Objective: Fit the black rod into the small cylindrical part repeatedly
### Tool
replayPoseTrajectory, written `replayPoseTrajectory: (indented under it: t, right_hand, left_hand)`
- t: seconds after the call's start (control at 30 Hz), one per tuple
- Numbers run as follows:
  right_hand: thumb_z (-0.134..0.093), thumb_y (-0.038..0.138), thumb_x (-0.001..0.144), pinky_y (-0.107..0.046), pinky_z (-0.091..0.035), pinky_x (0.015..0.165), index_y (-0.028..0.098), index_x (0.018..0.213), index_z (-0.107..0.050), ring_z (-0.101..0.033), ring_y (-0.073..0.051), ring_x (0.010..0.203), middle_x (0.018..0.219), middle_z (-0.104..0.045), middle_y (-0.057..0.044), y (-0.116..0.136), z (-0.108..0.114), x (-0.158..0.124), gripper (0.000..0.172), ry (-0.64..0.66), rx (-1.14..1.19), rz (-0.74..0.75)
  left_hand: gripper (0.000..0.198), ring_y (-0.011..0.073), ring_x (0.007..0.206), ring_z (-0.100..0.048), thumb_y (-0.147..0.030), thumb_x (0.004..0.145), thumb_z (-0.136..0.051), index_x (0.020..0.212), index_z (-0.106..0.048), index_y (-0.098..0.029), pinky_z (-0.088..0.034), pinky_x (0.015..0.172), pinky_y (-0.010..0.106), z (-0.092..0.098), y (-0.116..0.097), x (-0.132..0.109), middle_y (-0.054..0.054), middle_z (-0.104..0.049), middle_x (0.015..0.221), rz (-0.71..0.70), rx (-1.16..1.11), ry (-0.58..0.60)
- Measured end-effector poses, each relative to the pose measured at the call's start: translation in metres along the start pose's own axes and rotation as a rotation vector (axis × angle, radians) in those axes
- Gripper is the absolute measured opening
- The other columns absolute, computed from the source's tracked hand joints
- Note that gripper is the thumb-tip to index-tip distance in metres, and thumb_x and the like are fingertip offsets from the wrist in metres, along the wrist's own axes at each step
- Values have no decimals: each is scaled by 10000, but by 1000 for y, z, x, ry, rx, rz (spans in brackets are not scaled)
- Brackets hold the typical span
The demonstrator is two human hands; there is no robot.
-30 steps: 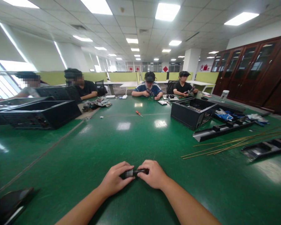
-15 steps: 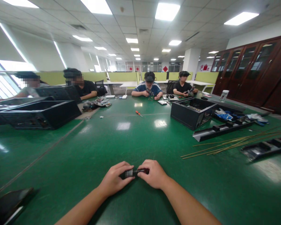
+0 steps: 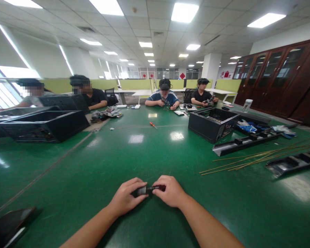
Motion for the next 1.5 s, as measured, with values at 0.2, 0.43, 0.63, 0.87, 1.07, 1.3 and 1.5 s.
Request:
replayPoseTrajectory:
  t: [0.2, 0.43, 0.63, 0.87, 1.07, 1.3, 1.5]
  right_hand:
    - [-686, 205, 818, -258, -450, 696, 209, 919, -754, -621, -155, 746, 825, -693, -26, 0, 0, 0, 122, -3, -5, 6]
    - [-678, 202, 820, -256, -445, 675, 205, 933, -745, -602, -150, 717, 805, -679, -23, -2, 1, 0, 132, -4, -3, -18]
    - [-672, 201, 820, -250, -441, 644, 202, 928, -740, -586, -145, 686, 768, -654, -19, -3, 3, 0, 127, -5, -8, -30]
    - [-666, 201, 821, -248, -438, 638, 204, 928, -738, -579, -142, 679, 750, -640, -13, -5, 5, -1, 129, -6, -24, -26]
    - [-670, 183, 806, -248, -446, 641, 200, 931, -741, -587, -143, 681, 765, -654, -18, -9, 7, -1, 145, -23, -5, -32]
    - [-675, 197, 812, -251, -455, 643, 197, 926, -738, -592, -145, 682, 771, -660, -24, -11, 8, -1, 131, -27, -19, -38]
    - [-678, 191, 801, -252, -457, 646, 197, 930, -739, -595, -147, 687, 773, -661, -23, -12, 9, -2, 143, -28, -8, -45]
  left_hand:
    - [304, 166, 806, -685, -261, 785, -720, 1079, -684, -196, -565, 737, 276, 0, 1, 0, 77, -706, 917, 1, 15, -6]
    - [312, 163, 804, -688, -250, 778, -727, 1082, -683, -197, -567, 736, 271, 1, 3, 0, 74, -707, 918, 3, 9, -17]
    - [311, 163, 810, -692, -249, 777, -725, 1081, -682, -198, -571, 738, 271, 3, 2, 0, 73, -710, 919, 9, -2, -25]
    - [309, 164, 806, -688, -256, 778, -724, 1078, -678, -200, -570, 730, 275, 5, 2, 1, 74, -706, 919, 4, -2, -41]
    - [318, 161, 808, -686, -256, 783, -725, 1092, -671, -205, -566, 736, 278, 4, 4, 0, 70, -704, 924, 11, -9, -35]
    - [304, 170, 809, -693, -265, 776, -726, 1070, -687, -200, -576, 737, 281, 5, 5, 0, 76, -711, 919, 30, 5, -33]
    - [302, 164, 802, -687, -269, 779, -727, 1072, -687, -207, -571, 734, 277, 4, 8, 0, 67, -706, 915, 41, -4, -29]
Point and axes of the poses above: each hand's wrist, its own x-axis towards the middle knuckle, its own z-axis out of the back of the hand, y = z × x, the point moved 9 cm from there along x, towards the middle knuckle
